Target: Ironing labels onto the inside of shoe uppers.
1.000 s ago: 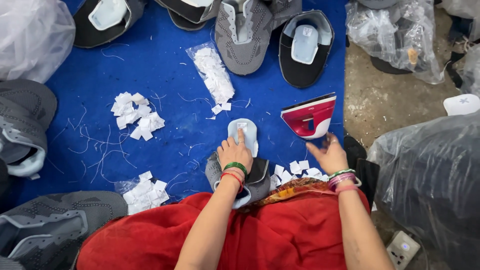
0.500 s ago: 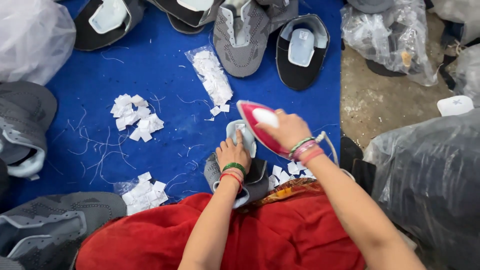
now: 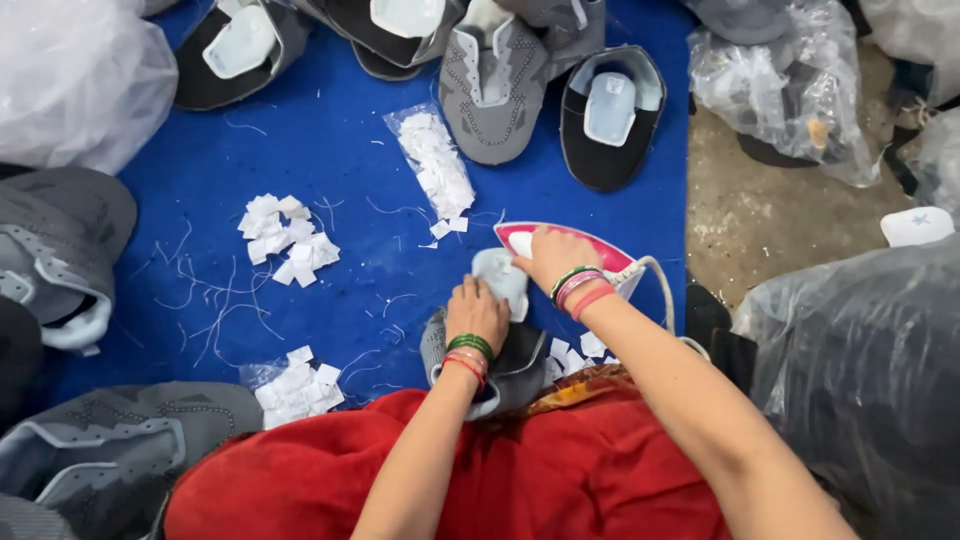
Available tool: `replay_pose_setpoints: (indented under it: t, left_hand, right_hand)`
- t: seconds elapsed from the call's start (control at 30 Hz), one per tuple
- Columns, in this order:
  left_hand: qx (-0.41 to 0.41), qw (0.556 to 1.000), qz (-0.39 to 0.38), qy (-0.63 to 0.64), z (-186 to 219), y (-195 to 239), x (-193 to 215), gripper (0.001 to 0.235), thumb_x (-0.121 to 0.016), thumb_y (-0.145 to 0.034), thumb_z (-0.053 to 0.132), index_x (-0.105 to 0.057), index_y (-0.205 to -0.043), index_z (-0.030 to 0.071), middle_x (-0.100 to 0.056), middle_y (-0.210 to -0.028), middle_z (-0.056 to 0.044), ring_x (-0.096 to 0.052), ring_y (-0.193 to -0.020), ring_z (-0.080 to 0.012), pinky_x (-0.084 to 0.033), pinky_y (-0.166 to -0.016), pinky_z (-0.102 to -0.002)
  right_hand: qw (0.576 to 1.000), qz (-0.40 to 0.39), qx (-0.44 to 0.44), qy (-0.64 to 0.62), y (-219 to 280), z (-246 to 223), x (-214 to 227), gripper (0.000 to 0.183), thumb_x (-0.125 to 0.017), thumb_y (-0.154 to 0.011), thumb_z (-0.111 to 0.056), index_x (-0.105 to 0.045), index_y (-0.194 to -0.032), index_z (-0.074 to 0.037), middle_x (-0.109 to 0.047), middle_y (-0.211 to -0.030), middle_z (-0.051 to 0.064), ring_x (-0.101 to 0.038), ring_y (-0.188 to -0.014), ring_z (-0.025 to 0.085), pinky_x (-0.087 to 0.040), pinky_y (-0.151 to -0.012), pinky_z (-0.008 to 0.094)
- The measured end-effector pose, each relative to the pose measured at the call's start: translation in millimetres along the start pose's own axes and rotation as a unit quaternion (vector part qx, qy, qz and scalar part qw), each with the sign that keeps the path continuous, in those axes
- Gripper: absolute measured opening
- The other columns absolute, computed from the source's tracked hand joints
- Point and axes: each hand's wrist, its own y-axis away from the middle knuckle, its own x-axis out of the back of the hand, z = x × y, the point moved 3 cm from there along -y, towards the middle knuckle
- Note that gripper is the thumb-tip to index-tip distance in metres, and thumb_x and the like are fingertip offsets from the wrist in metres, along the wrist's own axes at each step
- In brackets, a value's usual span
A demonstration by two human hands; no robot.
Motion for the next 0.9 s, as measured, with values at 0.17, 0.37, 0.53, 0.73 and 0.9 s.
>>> replay_pose_setpoints:
  t: [0.17, 0.37, 0.53, 0.73, 0.9]
  left_hand:
    - [-0.062, 0.998, -0.02, -0.013, 17.5, -4.0, -12.7, 0.063, -0.062, -0.09, 0.037, -0.058, -0.131, -0.01, -0.054, -0.141, -0.028, -0.055, -0.117, -0.0374, -0.049, -0.095, -0.044]
    - [-0.071, 0.985, -0.111, -0.113, 58.5, 18.4, 43.8, 0.08, -0.049, -0.097, 0.058, -0.052, -0.139, -0.011, -0.047, -0.149, -0.031, -0.046, -0.131, -0.0393, -0.034, -0.107, -0.057]
    - [-0.076, 0.964, -0.246, -0.069, 41.4, 30.8, 42.0, 0.109, -0.043, -0.084, 0.081, -0.03, -0.155, -0.001, -0.021, -0.161, -0.034, -0.017, -0.151, -0.0459, -0.009, -0.119, -0.062]
    - [-0.098, 0.936, -0.328, -0.084, 39.6, 19.4, 50.5, 0.12, -0.043, -0.08, 0.089, -0.026, -0.159, 0.001, -0.015, -0.164, -0.034, -0.014, -0.154, -0.0458, -0.011, -0.123, -0.058]
    - [-0.095, 0.937, -0.327, -0.082, 39.6, 24.6, 47.6, 0.125, -0.049, -0.075, 0.091, -0.024, -0.159, 0.001, -0.013, -0.165, -0.033, -0.012, -0.154, -0.046, -0.01, -0.123, -0.058]
  right_hand:
    - [0.999, -0.014, -0.028, -0.013, 16.9, 3.3, 3.7, 0.068, -0.07, -0.085, -0.064, -0.064, -0.112, -0.001, -0.075, -0.088, 0.02, -0.075, -0.082, 0.036, -0.061, -0.07, 0.046]
    - [0.999, -0.019, 0.016, -0.038, 3.9, 8.9, -11.7, 0.056, -0.071, -0.085, -0.055, -0.069, -0.109, -0.004, -0.074, -0.097, 0.021, -0.074, -0.09, 0.037, -0.06, -0.078, 0.046]
    - [0.991, -0.088, 0.103, -0.021, 23.5, 17.6, -13.3, 0.057, -0.071, -0.084, -0.056, -0.069, -0.11, -0.005, -0.074, -0.102, 0.021, -0.073, -0.096, 0.036, -0.058, -0.083, 0.046]
    - [0.998, -0.042, 0.037, -0.008, 7.4, 20.7, -21.6, 0.057, -0.071, -0.087, -0.056, -0.067, -0.112, -0.005, -0.074, -0.097, 0.019, -0.074, -0.09, 0.036, -0.059, -0.079, 0.047]
    - [0.999, -0.012, 0.031, 0.019, -16.7, 10.6, -2.0, 0.061, -0.07, -0.088, -0.057, -0.066, -0.115, -0.003, -0.076, -0.096, 0.02, -0.075, -0.09, 0.035, -0.061, -0.078, 0.046]
